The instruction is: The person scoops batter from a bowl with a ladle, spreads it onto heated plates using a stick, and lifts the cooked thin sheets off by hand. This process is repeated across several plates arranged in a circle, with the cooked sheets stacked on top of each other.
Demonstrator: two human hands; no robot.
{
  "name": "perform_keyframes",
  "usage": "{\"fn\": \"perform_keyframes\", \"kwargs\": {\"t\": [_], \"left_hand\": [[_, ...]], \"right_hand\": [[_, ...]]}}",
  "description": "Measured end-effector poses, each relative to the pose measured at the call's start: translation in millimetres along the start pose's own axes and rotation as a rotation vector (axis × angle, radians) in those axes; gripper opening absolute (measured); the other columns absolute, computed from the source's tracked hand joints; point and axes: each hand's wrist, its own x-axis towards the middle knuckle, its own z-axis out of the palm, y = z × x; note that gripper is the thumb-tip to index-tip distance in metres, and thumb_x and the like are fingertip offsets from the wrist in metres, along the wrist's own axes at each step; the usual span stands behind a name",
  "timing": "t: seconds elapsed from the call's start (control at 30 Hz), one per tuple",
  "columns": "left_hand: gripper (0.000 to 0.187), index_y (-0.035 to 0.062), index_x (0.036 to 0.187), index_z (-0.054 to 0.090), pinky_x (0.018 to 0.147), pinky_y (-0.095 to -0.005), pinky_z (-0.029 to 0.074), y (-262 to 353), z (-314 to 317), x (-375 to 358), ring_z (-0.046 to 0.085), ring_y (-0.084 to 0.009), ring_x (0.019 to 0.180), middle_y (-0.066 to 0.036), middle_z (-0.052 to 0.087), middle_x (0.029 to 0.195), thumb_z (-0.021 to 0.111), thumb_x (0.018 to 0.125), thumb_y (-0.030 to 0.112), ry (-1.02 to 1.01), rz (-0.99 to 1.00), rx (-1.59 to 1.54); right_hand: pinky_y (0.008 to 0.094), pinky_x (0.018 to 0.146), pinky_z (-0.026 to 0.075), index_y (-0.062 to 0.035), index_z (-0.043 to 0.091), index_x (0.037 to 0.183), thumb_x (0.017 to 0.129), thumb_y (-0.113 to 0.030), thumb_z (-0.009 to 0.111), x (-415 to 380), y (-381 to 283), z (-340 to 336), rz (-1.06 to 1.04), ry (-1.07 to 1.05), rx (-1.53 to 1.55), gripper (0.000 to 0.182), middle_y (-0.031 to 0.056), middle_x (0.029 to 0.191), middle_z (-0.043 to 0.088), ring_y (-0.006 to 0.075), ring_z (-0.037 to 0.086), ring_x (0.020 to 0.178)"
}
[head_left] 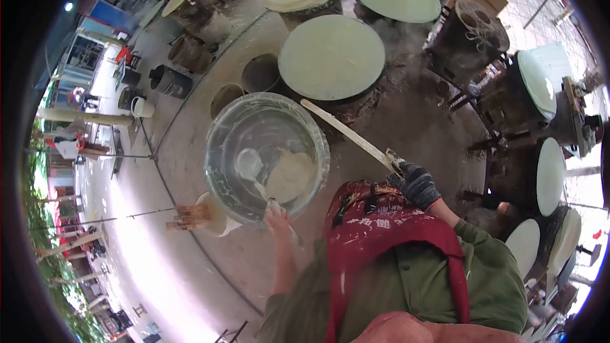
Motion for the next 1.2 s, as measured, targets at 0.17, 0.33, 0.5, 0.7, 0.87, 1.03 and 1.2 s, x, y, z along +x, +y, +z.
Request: {"fn": "perform_keyframes", "kwargs": {"t": [0.17, 0.33, 0.5, 0.7, 0.87, 1.03, 1.2], "left_hand": [[0.022, 0.0013, 0.085, 0.052, 0.034, -0.0195, 0.02, 121, 30, -27, 0.029, -0.0057, 0.039, 0.002, 0.036, 0.057, 0.046, 0.089, 0.023, -0.128, -0.156, -0.467], [0.025, -0.0004, 0.084, 0.053, 0.034, -0.0235, 0.024, 128, 50, -14, 0.033, -0.0105, 0.04, -0.001, 0.038, 0.055, 0.047, 0.087, 0.024, -0.273, -0.113, -0.345], [0.032, -0.0018, 0.09, 0.053, 0.03, -0.0219, 0.018, 114, 86, 2, 0.024, -0.0069, 0.034, 0.002, 0.031, 0.052, 0.04, 0.094, 0.027, -0.699, 0.12, -0.04], [0.024, 0.0004, 0.091, 0.055, 0.039, -0.0257, 0.028, 134, 176, -25, 0.035, -0.0135, 0.044, -0.002, 0.045, 0.064, 0.046, 0.087, 0.022, -1.127, -0.031, 0.083], [0.018, 0.0035, 0.09, 0.059, 0.057, -0.0353, 0.049, 123, 259, -48, 0.061, -0.0274, 0.069, -0.009, 0.063, 0.084, 0.063, 0.073, 0.011, -1.457, 0.225, 0.276], [0.026, 0.0001, 0.094, 0.055, 0.041, -0.0243, 0.028, 190, 334, -136, 0.032, -0.0105, 0.04, 0.0, 0.043, 0.063, 0.043, 0.089, 0.023, -1.576, -0.201, 0.063], [0.032, -0.0012, 0.101, 0.051, 0.039, -0.0218, 0.027, 276, 380, -243, 0.027, -0.0049, 0.032, 0.004, 0.039, 0.058, 0.035, 0.096, 0.026, -1.354, -0.435, 0.094]], "right_hand": [[0.0267, 0.079, 0.046, -0.0034, 0.045, 0.128, 0.084, -0.013, 0.06, -10, 20, -1, 0.094, 0.189, 0.558, 0.048, 0.014, 0.107, 0.06, 0.0125, 0.057, 0.087], [0.025, 0.078, 0.047, -0.0044, 0.042, 0.13, 0.086, -0.009, 0.057, -20, 39, -17, 0.11, 0.392, 0.622, 0.047, 0.0114, 0.112, 0.058, 0.0079, 0.055, 0.09], [0.031, 0.078, 0.047, -0.0074, 0.045, 0.128, 0.081, -0.027, 0.063, -41, 43, -21, 0.347, 0.436, 0.411, 0.055, 0.0182, 0.107, 0.06, 0.0225, 0.061, 0.094], [0.0323, 0.081, 0.046, -0.0077, 0.046, 0.127, 0.079, -0.026, 0.064, -74, 55, -39, 0.354, 0.681, 0.459, 0.054, 0.0178, 0.11, 0.058, 0.03, 0.059, 0.096], [0.034, 0.08, 0.045, -0.0082, 0.045, 0.128, 0.081, -0.027, 0.062, -104, 50, -98, 0.248, 0.712, 0.231, 0.054, 0.0192, 0.109, 0.057, 0.0327, 0.058, 0.094], [0.0352, 0.077, 0.046, -0.0106, 0.045, 0.128, 0.08, -0.035, 0.063, -141, 106, -104, 0.406, 0.7, 0.481, 0.058, 0.0197, 0.101, 0.06, 0.0326, 0.059, 0.088], [0.0337, 0.077, 0.046, -0.0124, 0.046, 0.128, 0.08, -0.036, 0.063, -181, 165, -146, 0.354, 0.789, 0.531, 0.057, 0.0185, 0.101, 0.061, 0.0307, 0.06, 0.087]]}}
